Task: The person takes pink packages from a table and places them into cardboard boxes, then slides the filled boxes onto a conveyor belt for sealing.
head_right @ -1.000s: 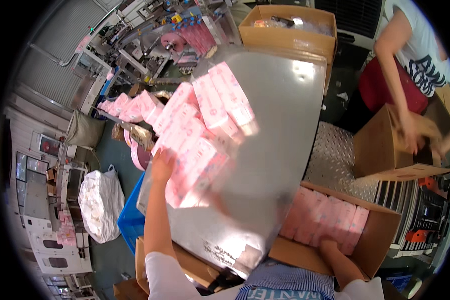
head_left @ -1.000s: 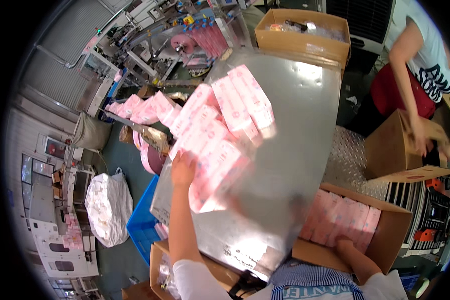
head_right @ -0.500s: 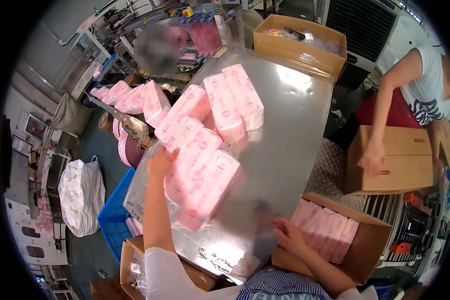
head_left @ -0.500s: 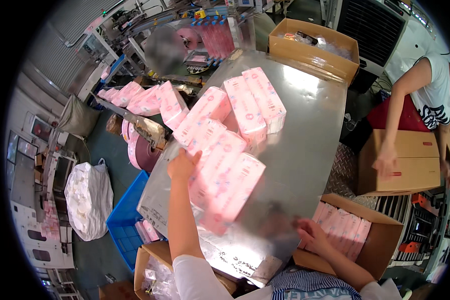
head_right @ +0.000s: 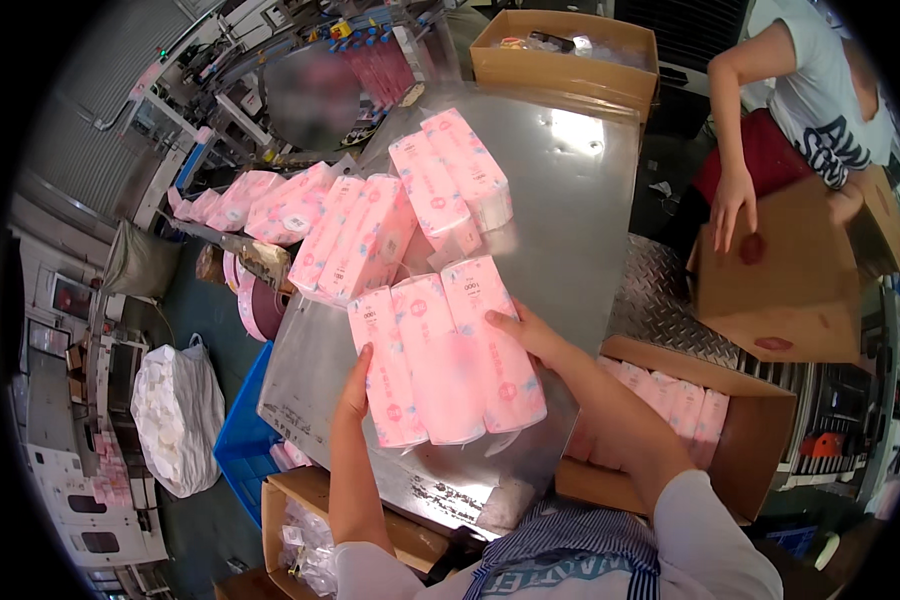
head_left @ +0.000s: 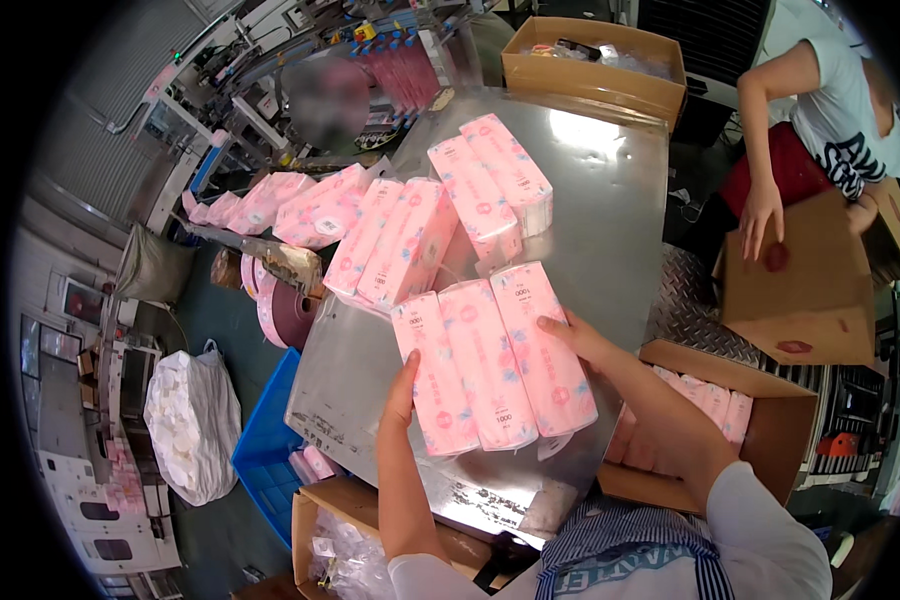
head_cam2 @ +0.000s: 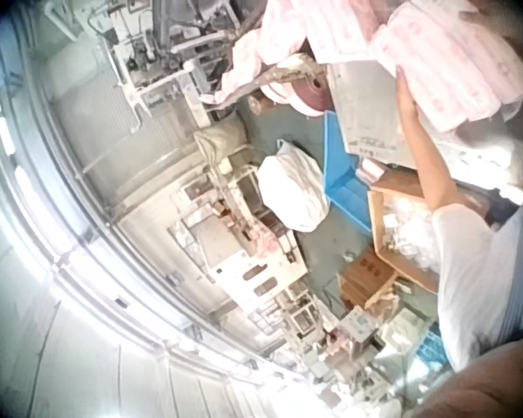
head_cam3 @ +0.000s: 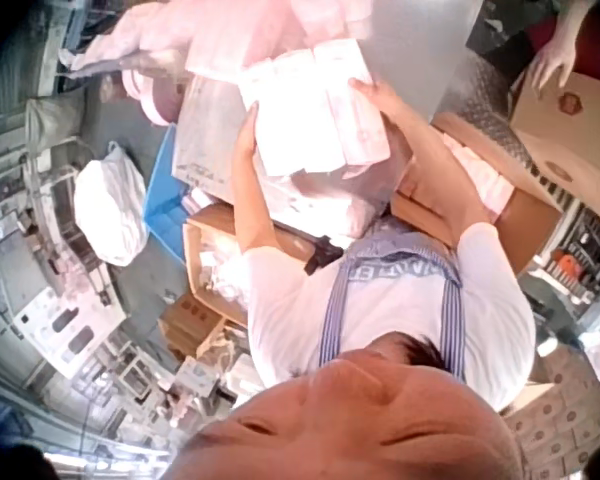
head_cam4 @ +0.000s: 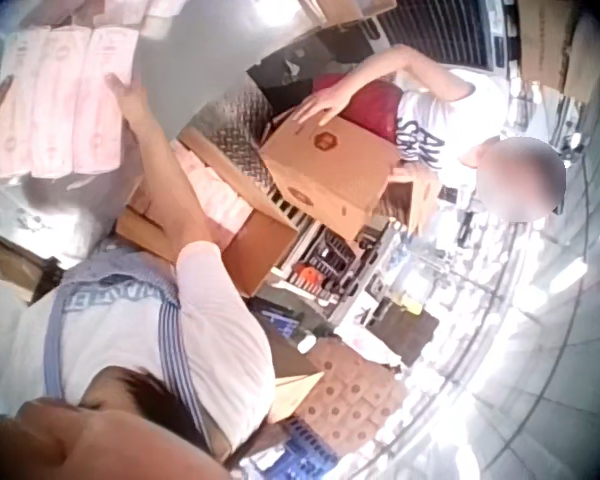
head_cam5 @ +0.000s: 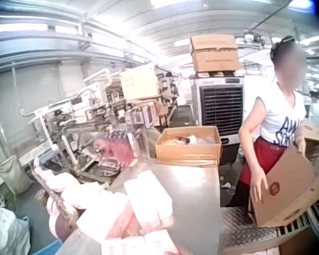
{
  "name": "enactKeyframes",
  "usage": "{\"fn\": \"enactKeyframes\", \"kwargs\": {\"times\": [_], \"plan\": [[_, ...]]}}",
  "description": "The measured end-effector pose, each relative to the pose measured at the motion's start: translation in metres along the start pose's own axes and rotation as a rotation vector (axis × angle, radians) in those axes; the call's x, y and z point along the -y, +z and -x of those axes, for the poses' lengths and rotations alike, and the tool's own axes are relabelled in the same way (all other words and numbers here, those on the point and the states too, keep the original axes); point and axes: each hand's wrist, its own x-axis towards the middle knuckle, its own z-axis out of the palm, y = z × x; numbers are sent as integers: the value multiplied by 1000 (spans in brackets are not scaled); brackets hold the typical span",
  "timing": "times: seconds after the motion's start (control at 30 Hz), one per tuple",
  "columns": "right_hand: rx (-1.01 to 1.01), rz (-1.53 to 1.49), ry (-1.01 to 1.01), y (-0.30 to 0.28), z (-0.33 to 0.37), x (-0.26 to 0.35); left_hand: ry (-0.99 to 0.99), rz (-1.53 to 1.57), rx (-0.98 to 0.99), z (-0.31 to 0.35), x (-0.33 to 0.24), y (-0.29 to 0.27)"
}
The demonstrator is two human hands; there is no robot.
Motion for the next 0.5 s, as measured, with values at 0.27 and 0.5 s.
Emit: {"fn": "enactKeyframes", "kwargs": {"times": [0.27,0.5], "plan": [[87,92,-182,-28,123,34,257,-90,146,125,0,39],[72,379,-446,-74,218,-22,320,-531,245,173,41,85]]}}
